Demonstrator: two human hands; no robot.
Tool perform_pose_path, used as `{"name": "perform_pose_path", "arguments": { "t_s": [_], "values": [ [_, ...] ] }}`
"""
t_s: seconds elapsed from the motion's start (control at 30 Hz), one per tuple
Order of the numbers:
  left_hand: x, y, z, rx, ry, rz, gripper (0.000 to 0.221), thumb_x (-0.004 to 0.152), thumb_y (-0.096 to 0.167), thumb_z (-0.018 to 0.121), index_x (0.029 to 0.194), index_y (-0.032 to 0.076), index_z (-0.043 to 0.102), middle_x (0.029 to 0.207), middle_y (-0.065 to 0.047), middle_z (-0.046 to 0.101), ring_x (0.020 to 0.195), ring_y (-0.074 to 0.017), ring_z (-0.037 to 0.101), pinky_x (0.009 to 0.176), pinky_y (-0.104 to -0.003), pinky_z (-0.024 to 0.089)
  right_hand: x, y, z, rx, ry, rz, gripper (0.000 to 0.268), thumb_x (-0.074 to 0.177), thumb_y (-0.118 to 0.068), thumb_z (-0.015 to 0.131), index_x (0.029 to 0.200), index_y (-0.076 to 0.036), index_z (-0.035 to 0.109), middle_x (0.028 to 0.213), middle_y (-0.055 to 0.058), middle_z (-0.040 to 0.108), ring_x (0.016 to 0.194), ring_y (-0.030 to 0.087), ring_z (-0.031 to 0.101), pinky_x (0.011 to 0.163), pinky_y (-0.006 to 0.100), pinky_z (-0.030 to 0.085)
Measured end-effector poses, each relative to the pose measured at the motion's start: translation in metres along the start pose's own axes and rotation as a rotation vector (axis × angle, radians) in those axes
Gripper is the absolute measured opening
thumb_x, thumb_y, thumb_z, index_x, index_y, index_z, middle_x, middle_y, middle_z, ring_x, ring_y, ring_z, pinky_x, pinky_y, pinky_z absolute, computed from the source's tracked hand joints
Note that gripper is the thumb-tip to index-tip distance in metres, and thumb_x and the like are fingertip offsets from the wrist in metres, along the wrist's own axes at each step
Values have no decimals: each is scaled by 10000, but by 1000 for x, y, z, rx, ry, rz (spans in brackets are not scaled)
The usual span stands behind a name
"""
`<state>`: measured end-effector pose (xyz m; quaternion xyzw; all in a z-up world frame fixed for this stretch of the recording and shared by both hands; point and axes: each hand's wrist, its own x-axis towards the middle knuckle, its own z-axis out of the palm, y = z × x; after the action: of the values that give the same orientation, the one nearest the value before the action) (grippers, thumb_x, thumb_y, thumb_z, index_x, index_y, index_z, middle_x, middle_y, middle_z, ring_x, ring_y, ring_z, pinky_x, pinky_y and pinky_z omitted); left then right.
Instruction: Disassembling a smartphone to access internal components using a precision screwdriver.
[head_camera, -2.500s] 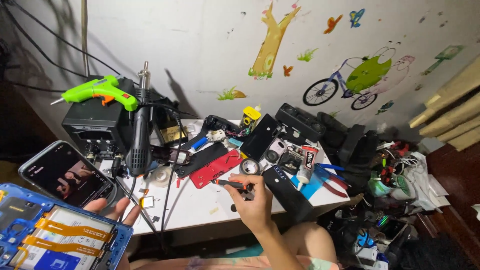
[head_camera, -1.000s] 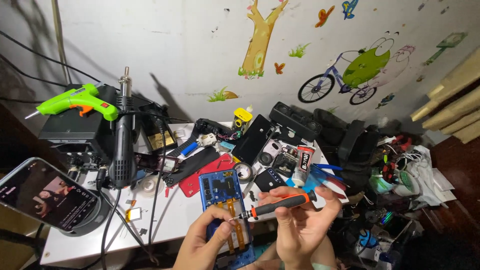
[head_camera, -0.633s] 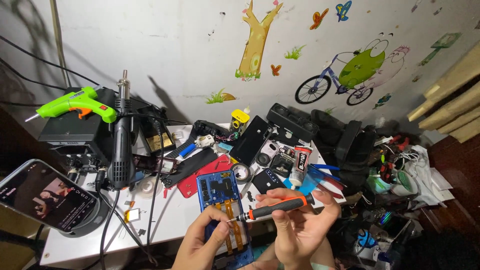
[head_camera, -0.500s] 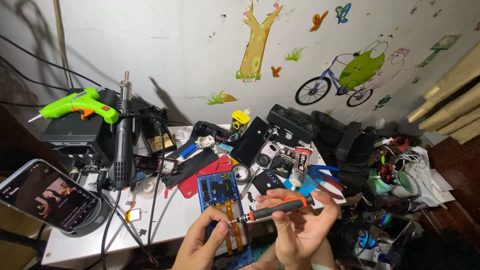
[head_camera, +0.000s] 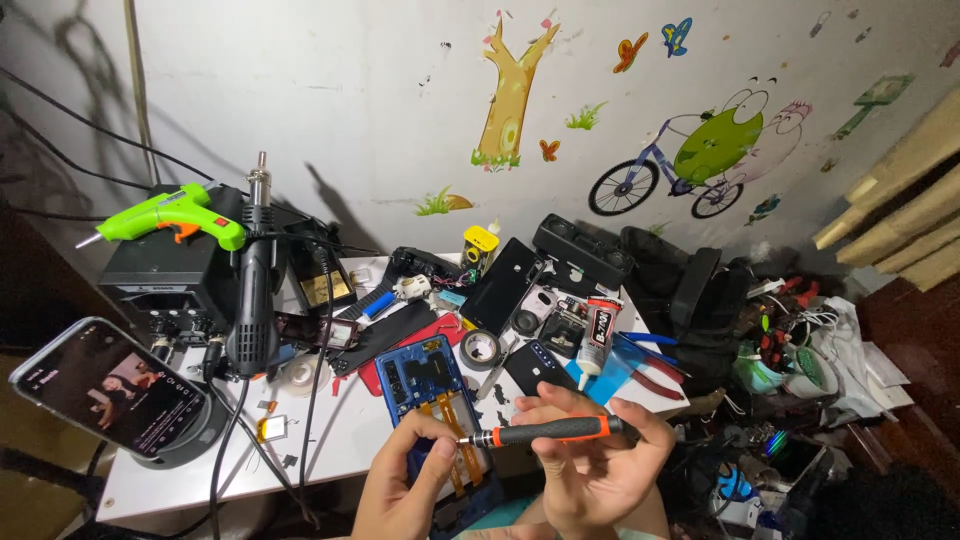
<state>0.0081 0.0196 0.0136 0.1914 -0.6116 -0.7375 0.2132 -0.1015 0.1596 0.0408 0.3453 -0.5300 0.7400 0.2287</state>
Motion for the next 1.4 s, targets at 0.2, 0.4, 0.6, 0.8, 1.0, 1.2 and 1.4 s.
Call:
{"name": "perform_pose_path", "arguments": {
  "t_s": [0.2, 0.4, 0.6, 0.8, 1.0, 1.2, 1.4],
  "values": [
    [-7, 0, 12, -24, 151, 74, 290, 1077, 339, 741, 970, 72, 781, 876, -54, 697, 846, -194, 641, 852, -338, 473, -9, 1, 10, 35, 188, 73, 749, 949, -270, 903, 1514, -162, 423, 947, 315, 779, 885, 371, 851, 771, 563, 803],
    [-14, 3, 19, -77, 243, 186, 262, 1085, 301, 722, 972, 72, 778, 867, -54, 693, 779, -172, 612, 774, -332, 467, -18, 0, 16, 164, 274, 124, 717, 920, -216, 924, 1477, -205, 472, 954, 292, 760, 863, 343, 811, 799, 634, 788],
    [-28, 16, 25, -110, 227, 127, 274, 1065, 333, 738, 1006, 73, 798, 888, -78, 724, 808, -193, 679, 770, -357, 560, -14, -18, 19, 98, 295, 73, 689, 963, -297, 879, 1483, -198, 438, 916, 261, 719, 788, 290, 768, 767, 579, 786],
    [-41, 27, 31, -90, 197, 94, 273, 1057, 339, 759, 986, 77, 789, 856, -71, 726, 773, -191, 681, 748, -349, 551, -13, -36, 20, 87, 285, 63, 702, 1052, -362, 783, 1579, -181, 356, 865, 211, 693, 750, 302, 739, 780, 614, 773],
    [-50, 28, 40, -59, 160, 235, 252, 1048, 322, 777, 972, 83, 801, 865, -62, 764, 730, -159, 665, 700, -326, 544, -9, -65, 22, 212, 272, 159, 1084, 893, -108, 839, 1767, -200, 205, 937, 334, 705, 772, 398, 762, 803, 678, 761],
    [-60, 25, 50, -163, 157, 175, 208, 1007, 220, 849, 928, 37, 787, 794, -111, 730, 654, -190, 635, 630, -335, 510, -18, -12, -64, 1071, 196, 446, 513, 1125, -423, 665, 1411, -57, 447, 987, 483, 666, 865, 924, 540, 715, 767, 664],
    [-54, -2, 47, -174, 55, 338, 229, 952, 253, 897, 918, 46, 803, 788, -105, 803, 684, -191, 719, 677, -330, 551, -7, -109, 3, 388, 407, 201, 987, 985, -130, 797, 1779, -368, 261, 996, 269, 671, 606, 518, 737, 578, 588, 695]
  ]
}}
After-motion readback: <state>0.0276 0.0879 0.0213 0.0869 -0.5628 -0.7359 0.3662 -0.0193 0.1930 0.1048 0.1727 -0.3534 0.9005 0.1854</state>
